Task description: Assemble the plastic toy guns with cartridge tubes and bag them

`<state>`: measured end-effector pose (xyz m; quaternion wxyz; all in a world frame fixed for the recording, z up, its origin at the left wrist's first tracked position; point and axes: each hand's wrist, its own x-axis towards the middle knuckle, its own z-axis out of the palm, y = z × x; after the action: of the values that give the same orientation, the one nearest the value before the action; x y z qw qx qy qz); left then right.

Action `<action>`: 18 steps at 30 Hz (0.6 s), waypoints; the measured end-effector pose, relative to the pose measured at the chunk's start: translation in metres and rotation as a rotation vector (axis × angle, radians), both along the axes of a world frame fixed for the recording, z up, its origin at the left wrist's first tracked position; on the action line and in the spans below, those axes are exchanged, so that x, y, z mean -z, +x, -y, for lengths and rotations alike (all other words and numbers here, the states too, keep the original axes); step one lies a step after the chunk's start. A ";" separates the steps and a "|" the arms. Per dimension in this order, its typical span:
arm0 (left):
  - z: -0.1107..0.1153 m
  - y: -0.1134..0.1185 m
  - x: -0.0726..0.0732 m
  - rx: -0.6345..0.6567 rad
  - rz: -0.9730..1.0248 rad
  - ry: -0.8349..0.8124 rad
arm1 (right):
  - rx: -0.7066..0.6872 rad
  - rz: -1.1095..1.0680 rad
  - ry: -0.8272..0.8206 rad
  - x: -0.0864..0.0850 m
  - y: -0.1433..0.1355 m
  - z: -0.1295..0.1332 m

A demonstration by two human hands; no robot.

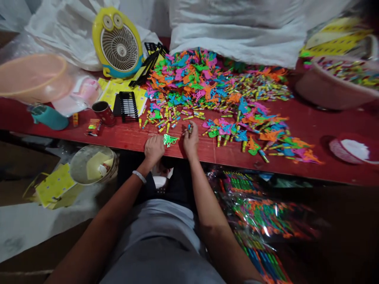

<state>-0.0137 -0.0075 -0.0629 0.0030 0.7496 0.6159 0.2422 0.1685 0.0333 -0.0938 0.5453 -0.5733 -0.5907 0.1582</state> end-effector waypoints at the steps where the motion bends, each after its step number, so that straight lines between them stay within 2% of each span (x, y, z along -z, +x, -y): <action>1: 0.000 0.000 0.000 -0.003 0.000 0.004 | 0.013 -0.016 0.006 0.000 -0.001 0.000; 18: -0.006 -0.003 0.000 0.033 -0.122 0.038 | 0.038 -0.038 0.042 -0.004 -0.010 -0.002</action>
<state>-0.0165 -0.0011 -0.0631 -0.0447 0.7731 0.5976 0.2077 0.1586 0.0358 -0.0901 0.5712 -0.5698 -0.5724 0.1459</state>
